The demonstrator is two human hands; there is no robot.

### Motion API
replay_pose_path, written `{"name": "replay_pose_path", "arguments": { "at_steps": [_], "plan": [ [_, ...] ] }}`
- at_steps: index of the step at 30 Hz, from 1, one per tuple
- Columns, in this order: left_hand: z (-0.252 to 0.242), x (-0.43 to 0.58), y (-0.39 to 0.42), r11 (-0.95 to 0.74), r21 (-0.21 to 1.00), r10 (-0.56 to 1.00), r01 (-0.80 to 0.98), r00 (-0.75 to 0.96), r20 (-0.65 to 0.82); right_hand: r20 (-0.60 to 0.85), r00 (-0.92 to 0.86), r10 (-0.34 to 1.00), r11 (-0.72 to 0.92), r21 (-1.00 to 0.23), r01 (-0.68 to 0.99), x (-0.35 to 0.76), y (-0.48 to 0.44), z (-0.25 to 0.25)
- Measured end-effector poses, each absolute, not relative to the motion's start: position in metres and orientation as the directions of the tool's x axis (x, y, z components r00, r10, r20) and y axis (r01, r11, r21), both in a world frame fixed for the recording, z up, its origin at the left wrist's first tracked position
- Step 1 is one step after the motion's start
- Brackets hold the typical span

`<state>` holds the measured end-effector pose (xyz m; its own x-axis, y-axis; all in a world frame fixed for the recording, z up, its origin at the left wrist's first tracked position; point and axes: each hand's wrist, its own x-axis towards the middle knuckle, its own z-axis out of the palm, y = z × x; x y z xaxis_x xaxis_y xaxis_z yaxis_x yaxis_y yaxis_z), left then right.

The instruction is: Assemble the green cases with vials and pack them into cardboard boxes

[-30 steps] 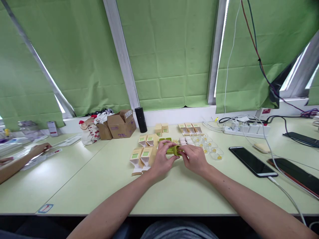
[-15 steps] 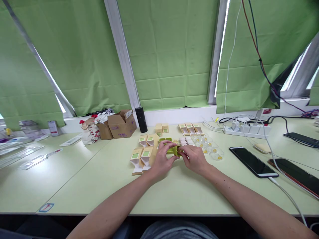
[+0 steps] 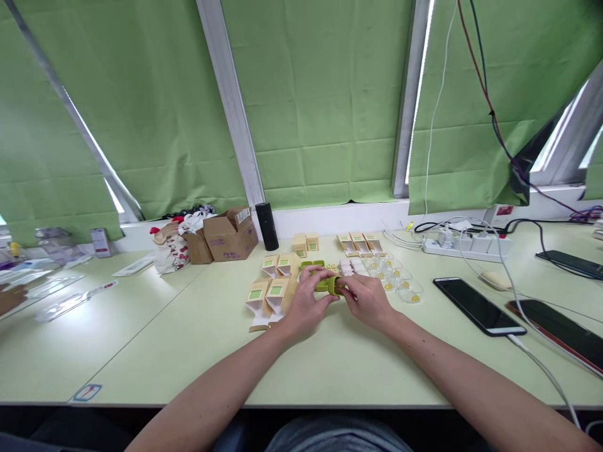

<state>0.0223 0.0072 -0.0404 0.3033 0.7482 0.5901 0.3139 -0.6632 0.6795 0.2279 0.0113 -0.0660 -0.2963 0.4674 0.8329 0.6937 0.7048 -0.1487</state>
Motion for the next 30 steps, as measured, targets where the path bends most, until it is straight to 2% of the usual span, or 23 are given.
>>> {"name": "replay_pose_path", "arguments": {
  "at_steps": [21, 27, 30],
  "plan": [
    [-0.0413, 0.0222, 0.0096, -0.672, 0.669, 0.741, 0.317, 0.300, 0.601, 0.858, -0.342, 0.383, 0.742, -0.065, 0.667, 0.2314, 0.0117, -0.0622],
    [-0.0406, 0.0200, 0.0124, -0.659, 0.655, 0.746, 0.369, 0.216, 0.629, 0.889, -0.267, 0.373, 0.779, -0.144, 0.610, 0.2316, 0.0049, -0.0580],
    [-0.0393, 0.0198, 0.0124, -0.646, 0.648, 0.751, 0.403, 0.185, 0.634, 0.879, -0.243, 0.410, 0.770, -0.191, 0.609, 0.2312, 0.0038, -0.0567]
  ]
}}
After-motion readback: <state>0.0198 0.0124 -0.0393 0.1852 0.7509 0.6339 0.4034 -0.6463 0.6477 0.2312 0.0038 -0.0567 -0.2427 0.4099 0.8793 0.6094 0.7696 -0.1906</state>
